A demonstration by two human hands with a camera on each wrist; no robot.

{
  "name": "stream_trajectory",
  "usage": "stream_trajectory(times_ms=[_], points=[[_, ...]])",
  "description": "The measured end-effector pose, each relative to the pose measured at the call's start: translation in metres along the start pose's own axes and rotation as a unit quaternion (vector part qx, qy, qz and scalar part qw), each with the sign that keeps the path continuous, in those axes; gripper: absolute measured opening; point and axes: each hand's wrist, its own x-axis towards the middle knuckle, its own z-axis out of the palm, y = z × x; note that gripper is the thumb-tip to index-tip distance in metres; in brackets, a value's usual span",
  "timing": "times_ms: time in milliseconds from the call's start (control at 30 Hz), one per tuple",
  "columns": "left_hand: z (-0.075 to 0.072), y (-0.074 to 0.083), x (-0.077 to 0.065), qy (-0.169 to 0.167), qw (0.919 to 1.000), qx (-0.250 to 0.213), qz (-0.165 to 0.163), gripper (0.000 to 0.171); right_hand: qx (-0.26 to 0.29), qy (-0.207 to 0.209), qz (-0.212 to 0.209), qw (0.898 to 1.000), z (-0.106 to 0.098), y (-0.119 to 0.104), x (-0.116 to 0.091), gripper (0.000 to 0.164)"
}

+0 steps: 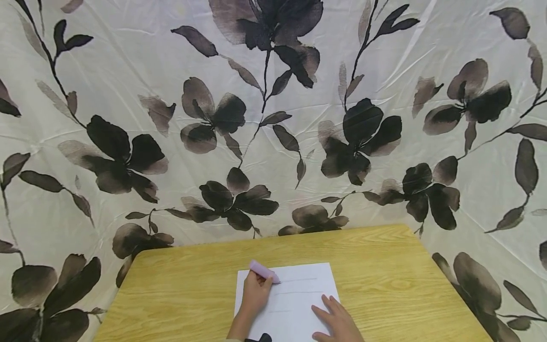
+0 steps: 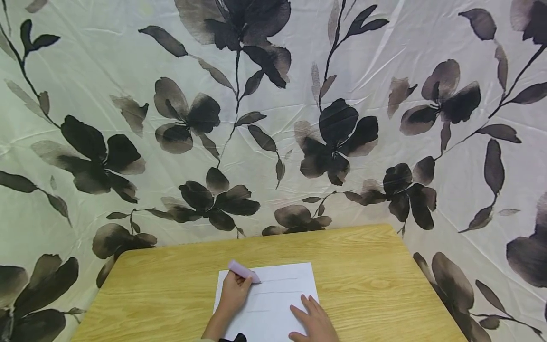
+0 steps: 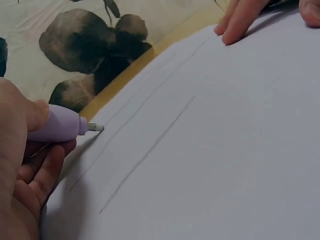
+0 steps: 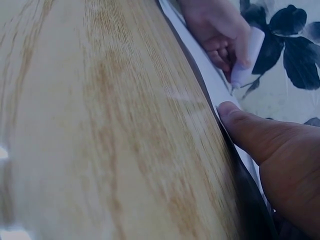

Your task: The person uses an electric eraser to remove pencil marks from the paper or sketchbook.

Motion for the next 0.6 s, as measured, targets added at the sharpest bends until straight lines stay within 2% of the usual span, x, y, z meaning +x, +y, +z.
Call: stream_trajectory(times_ms=[100,233,333,433,600], points=[[0.0011,0.0005,-0.0011,0.008,0.9999,-0.006,-0.003,0.024,-0.002,0.000,-0.005,1.000,0.0006,-0.0005,0.0008,0.062],[0.0025,0.0011,0.0001,0.032,0.9992,-0.018,-0.014,0.023,0.016,-0.028,0.012,0.999,-0.0012,-0.0009,0.0024,0.062],[0.0044,0.0024,0.0016,0.014,0.9997,-0.012,-0.015,0.025,0.026,-0.048,0.031,0.998,-0.0037,-0.0002,0.0025,0.063],[0.0059,0.0037,0.0020,-0.002,0.9999,-0.006,-0.012,0.026,0.028,-0.045,0.033,0.998,-0.0048,0.0000,0.0018,0.063],[0.0070,0.0053,0.0018,0.031,0.9994,-0.016,-0.006,0.023,0.025,-0.032,0.023,0.999,-0.0056,-0.0007,0.0011,0.062]])
